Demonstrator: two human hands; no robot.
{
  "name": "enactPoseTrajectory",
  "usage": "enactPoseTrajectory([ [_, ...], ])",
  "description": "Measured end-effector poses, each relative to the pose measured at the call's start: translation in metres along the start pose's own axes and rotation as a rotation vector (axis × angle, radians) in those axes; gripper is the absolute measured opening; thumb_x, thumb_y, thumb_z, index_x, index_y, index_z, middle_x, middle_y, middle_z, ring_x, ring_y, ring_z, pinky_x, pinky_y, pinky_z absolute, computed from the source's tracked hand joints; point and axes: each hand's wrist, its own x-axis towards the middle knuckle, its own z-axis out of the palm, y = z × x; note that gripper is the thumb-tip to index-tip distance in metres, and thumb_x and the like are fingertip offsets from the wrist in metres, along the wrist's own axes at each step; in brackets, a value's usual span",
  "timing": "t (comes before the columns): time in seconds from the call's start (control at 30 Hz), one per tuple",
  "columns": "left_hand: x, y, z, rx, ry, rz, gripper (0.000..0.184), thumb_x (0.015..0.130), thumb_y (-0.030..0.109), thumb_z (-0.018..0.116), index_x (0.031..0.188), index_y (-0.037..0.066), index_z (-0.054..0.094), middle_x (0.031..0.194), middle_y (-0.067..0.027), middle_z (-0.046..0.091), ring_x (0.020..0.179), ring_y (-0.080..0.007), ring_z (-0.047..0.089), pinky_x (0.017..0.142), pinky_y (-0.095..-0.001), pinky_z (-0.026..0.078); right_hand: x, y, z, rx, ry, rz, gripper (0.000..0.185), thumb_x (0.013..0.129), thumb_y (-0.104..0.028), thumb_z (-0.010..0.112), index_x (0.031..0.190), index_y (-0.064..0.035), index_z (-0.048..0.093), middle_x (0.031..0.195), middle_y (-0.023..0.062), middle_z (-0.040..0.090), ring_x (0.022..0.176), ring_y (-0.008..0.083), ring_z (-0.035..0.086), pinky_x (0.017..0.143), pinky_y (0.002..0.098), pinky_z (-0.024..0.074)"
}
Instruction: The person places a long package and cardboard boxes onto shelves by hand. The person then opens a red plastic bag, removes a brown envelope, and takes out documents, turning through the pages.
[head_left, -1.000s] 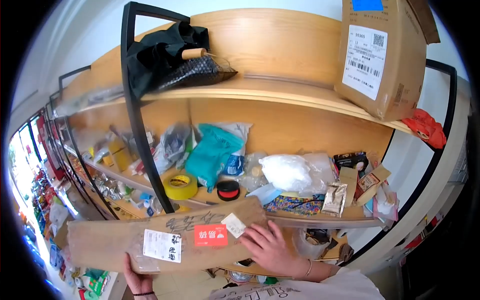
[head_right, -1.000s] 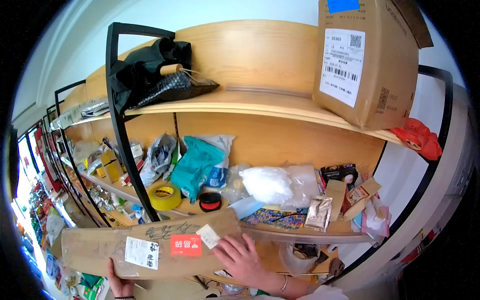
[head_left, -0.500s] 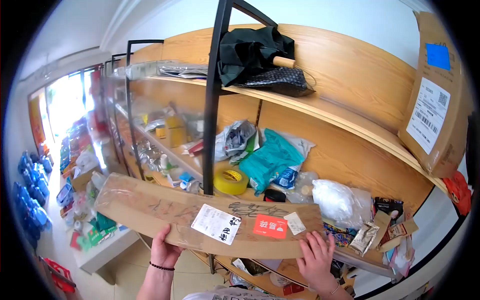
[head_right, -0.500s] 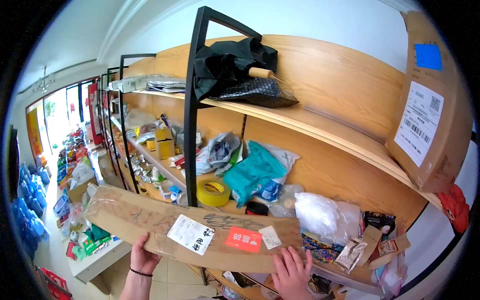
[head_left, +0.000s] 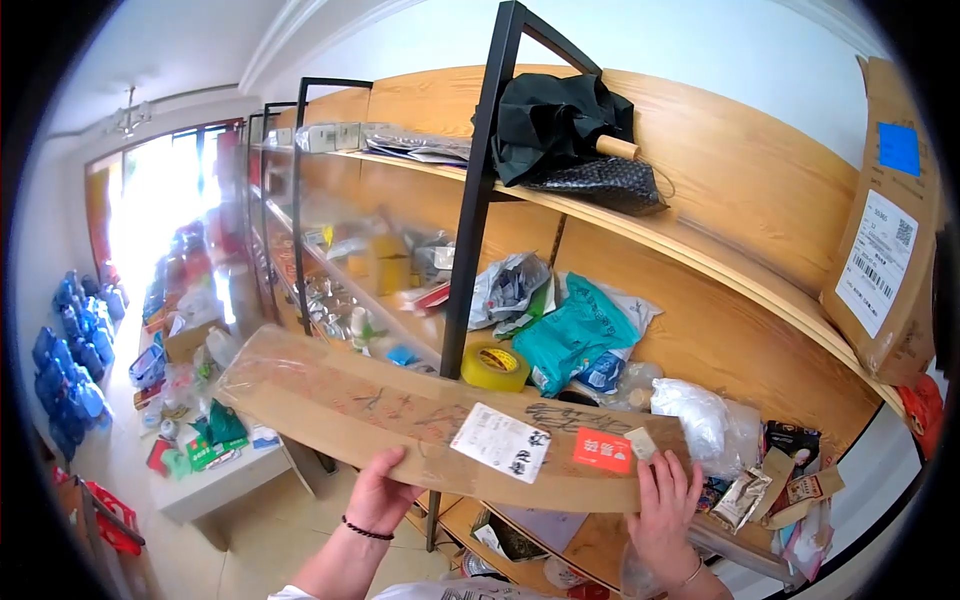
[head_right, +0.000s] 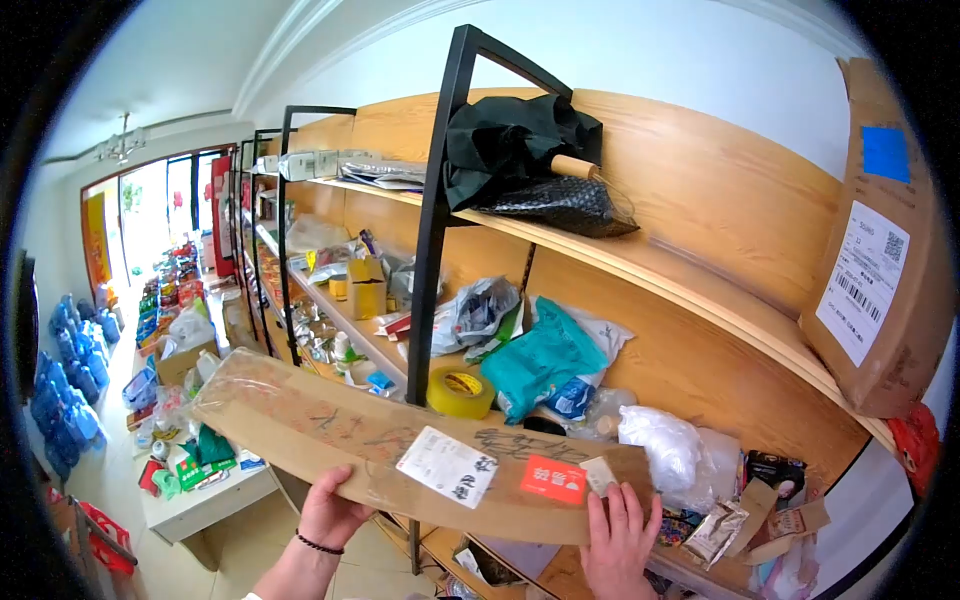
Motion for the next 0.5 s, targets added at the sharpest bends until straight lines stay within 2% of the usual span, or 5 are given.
enactPoseTrajectory([
  [0.27, 0.001, -0.005, 0.014, 0.148, -0.291, 0.045, 0.059, 0.082, 0.027, 0.067, 0.127, 0.001, 0.039, 0.123, -0.0114, 0.051, 0.113, -0.0243, 0.050, 0.096, -0.0409, 0.042, 0.016, 0.032, 0.002, 0.036, 0.143, -0.040, 0.040, 0.067, -0.005, 0.057, 0.107, -0.0034, 0.059, 0.109, 0.0142, 0.058, 0.102, 0.0313, 0.055, 0.090, 0.0448, 0.0413],
  [0.33, 0.002, -0.003, 0.002, 0.663, -0.407, 0.155, 0.055, 0.078, 0.024, 0.072, 0.120, 0.000, 0.047, 0.113, -0.0096, 0.058, 0.104, -0.0236, 0.056, 0.091, -0.0371, 0.045, 0.022, 0.038, -0.003, 0.017, 0.167, -0.015, 0.040, 0.066, -0.003, 0.056, 0.105, -0.0033, 0.060, 0.108, 0.0135, 0.060, 0.102, 0.0303, 0.056, 0.089, 0.0445, 0.0420],
  [0.37, -0.008, -0.002, -0.001, 1.009, -0.223, 0.259, 0.046, 0.069, 0.019, 0.079, 0.106, 0.000, 0.058, 0.100, -0.0095, 0.063, 0.091, -0.0249, 0.061, 0.080, -0.0345, 0.049, 0.025, 0.040, -0.005, 0.033, 0.163, -0.007, 0.040, 0.065, -0.003, 0.056, 0.104, -0.0037, 0.061, 0.107, 0.0128, 0.060, 0.102, 0.0294, 0.056, 0.090, 0.0440, 0.0420],
  [0.47, -0.019, 0.001, 0.011, 1.563, -0.457, 1.411, 0.033, 0.060, 0.010, 0.078, 0.087, 0.003, 0.061, 0.091, -0.0119, 0.062, 0.079, -0.0294, 0.060, 0.070, -0.0377, 0.047, 0.020, 0.049, -0.020, -0.007, 0.177, 0.024, 0.038, 0.065, -0.003, 0.056, 0.102, -0.0064, 0.063, 0.103, 0.0094, 0.062, 0.099, 0.0257, 0.058, 0.089, 0.0404, 0.0430],
  [0.5, -0.026, 0.004, 0.018, 1.700, -0.481, 1.551, 0.033, 0.063, 0.011, 0.077, 0.091, 0.004, 0.059, 0.098, -0.0120, 0.060, 0.091, -0.0280, 0.057, 0.080, -0.0390, 0.044, 0.017, 0.052, -0.020, -0.024, 0.190, 0.018, 0.038, 0.065, -0.004, 0.057, 0.102, -0.0072, 0.063, 0.102, 0.0087, 0.062, 0.098, 0.0249, 0.058, 0.089, 0.0392, 0.0433],
])
